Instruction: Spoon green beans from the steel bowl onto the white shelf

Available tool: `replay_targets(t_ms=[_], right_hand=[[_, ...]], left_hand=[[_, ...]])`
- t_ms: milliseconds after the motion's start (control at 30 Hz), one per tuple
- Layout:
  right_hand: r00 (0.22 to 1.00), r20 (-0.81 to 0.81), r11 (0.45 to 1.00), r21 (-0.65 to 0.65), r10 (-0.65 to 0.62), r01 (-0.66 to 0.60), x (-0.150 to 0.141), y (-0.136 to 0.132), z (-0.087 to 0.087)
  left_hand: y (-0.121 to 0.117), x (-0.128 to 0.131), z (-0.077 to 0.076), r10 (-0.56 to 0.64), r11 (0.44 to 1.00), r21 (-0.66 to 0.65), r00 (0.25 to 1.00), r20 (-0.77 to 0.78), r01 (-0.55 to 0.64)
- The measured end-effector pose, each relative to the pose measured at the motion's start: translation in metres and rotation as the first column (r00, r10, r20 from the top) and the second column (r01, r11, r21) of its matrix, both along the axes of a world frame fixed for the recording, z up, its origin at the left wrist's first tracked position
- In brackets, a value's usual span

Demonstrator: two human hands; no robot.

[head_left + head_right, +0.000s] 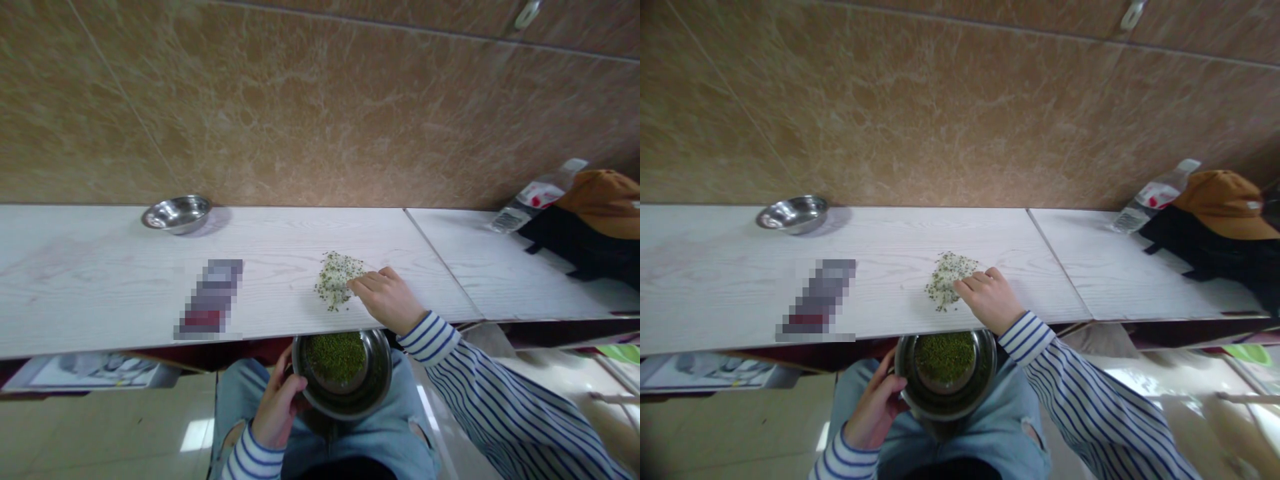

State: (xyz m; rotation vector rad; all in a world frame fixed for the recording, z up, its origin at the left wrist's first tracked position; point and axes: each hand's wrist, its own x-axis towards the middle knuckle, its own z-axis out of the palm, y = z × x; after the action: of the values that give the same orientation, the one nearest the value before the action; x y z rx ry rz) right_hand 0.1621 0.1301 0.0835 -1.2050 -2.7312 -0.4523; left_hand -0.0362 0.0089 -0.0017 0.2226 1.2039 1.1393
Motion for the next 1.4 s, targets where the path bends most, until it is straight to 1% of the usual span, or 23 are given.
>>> replay_targets(t_ms=[167, 233, 300, 333, 433, 500, 567, 633, 700, 1000, 1200, 1400], right_hand=[[1.0, -0.025, 1.0, -0.029, 0.011, -0.012, 0.006, -0.014, 0.003], [0.998, -0.054, 0.999, -0.033, -0.031, 0.029, 0.014, -0.016, 0.004], [0.986, -0.096, 0.991, -0.012, -0.137, 0.136, 0.025, -0.014, 0.004], [0.971, -0.114, 0.977, -0.001, -0.212, 0.213, 0.031, -0.011, 0.004], [0.91, -0.132, 0.916, 0.019, -0.394, 0.4, 0.051, 0.0, 0.0], [0.87, -0.106, 0.874, 0.001, -0.482, 0.485, 0.06, 0.007, -0.003], [0.845, -0.078, 0.848, -0.014, -0.529, 0.529, 0.066, 0.013, -0.006], [0.842, -0.065, 0.845, -0.023, -0.535, 0.535, 0.067, 0.015, -0.009], [0.851, -0.061, 0.854, -0.031, -0.521, 0.52, 0.065, 0.013, -0.011], [0.889, -0.069, 0.891, -0.069, -0.453, 0.449, 0.048, -0.013, -0.014], [0.92, -0.08, 0.923, -0.051, -0.385, 0.382, 0.04, -0.023, -0.013], [0.939, -0.089, 0.943, -0.049, -0.333, 0.33, 0.033, -0.035, -0.012]], left_hand=[[-0.005, -0.003, -0.003, 0.014, 1.0, -0.01, 1.0, 0.018, -0.014], [-0.006, -0.003, -0.003, 0.015, 1.0, -0.013, 1.0, 0.022, -0.014], [-0.006, -0.001, -0.004, 0.014, 1.0, -0.01, 1.0, 0.019, -0.014], [-0.006, 0.0, -0.004, 0.008, 1.0, -0.007, 1.0, 0.013, -0.008], [-0.005, 0.004, -0.007, -0.013, 1.0, 0.0, 1.0, 0.0, 0.013], [-0.005, 0.007, -0.008, -0.024, 1.0, -0.007, 1.0, -0.003, 0.024], [-0.005, 0.009, -0.009, -0.028, 0.999, -0.015, 1.0, 0.002, 0.028], [-0.005, 0.011, -0.008, -0.031, 0.999, -0.019, 0.999, 0.009, 0.031], [-0.004, 0.013, -0.007, -0.036, 0.999, -0.02, 0.999, 0.017, 0.036], [-0.001, 0.021, -0.001, -0.042, 0.999, -0.018, 0.999, 0.03, 0.043], [0.0, 0.024, 0.001, -0.029, 0.999, -0.023, 0.999, 0.018, 0.03], [0.0, 0.028, 0.002, -0.064, 0.998, -0.007, 0.998, 0.024, 0.065]])
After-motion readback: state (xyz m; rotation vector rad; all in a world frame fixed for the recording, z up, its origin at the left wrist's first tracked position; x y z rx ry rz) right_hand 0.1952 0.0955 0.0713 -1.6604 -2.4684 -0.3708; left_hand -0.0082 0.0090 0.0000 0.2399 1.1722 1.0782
